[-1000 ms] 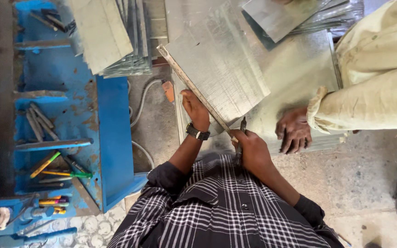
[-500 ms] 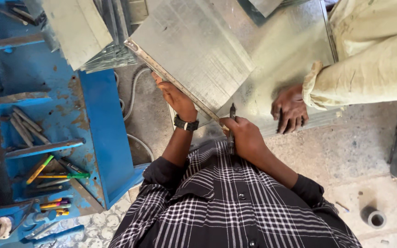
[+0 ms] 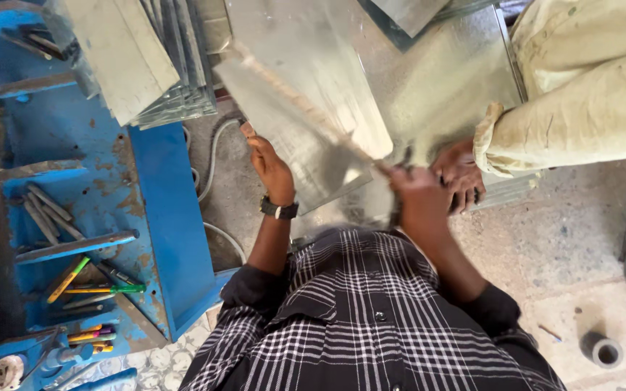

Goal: The person measures and marks multiple rectangular metal sheets using a metal ruler and a black marker. They place the ruler on each sheet, draw a straight line, and then move the sheet to a stack. A second person is visible nearby, occasionally handling the sheets.

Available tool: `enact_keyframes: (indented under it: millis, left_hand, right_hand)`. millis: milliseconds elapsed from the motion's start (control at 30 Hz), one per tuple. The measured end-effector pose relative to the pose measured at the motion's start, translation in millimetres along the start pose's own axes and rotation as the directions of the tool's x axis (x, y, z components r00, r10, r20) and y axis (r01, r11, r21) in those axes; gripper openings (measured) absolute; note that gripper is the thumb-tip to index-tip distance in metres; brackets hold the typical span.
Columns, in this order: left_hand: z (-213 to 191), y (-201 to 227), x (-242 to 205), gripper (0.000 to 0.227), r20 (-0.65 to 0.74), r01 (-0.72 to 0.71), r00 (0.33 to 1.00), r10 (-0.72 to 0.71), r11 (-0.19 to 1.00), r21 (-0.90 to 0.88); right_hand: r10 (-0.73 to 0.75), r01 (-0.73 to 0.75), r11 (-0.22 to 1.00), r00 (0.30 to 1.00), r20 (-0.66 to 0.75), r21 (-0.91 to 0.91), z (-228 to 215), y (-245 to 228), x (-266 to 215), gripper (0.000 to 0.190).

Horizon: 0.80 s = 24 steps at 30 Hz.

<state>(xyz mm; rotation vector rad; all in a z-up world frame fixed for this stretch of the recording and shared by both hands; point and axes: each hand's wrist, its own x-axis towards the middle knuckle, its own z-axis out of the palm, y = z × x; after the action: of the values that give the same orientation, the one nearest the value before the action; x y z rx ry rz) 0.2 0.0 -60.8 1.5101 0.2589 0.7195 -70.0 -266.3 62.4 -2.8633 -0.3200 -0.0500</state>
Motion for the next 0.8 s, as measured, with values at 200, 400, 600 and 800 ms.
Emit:
enact_keyframes:
  millis: [200, 400, 600, 800]
  left_hand:
    - [-40.4, -7.2, -1.2, 0.045, 0.358, 0.139, 0.923, -0.144, 0.99, 0.038]
    - [-56.7, -17.1, -13.9, 0.046, 0.413, 0.143, 0.896, -0.159, 0.987, 0.07]
    - [-74.5, -14.6, -11.0, 0.048, 0.402, 0.194, 0.888, -0.223, 0.975, 0.112]
    - [-89.6, 8.8, -1.6, 0.048, 0.368, 0.116, 0.915, -0.164, 0.982, 0.149]
  right_hand:
    - [-0.146, 0.074, 0.945, 0.967, -0.209, -0.319, -33.9, 83.7, 33.1, 0.023]
    - [-0.289, 0.175, 0.908, 0.92, -0.266, -0.382, -52.8, 105.5, 56.6, 0.034]
    - [-0.297, 0.218, 0.921, 0.929, -0.221, -0.322, -43.0, 111.7, 70.0, 0.038]
    - [-0.336, 0.223, 0.898, 0.904, -0.265, -0.379, -41.7, 116.8, 74.7, 0.034]
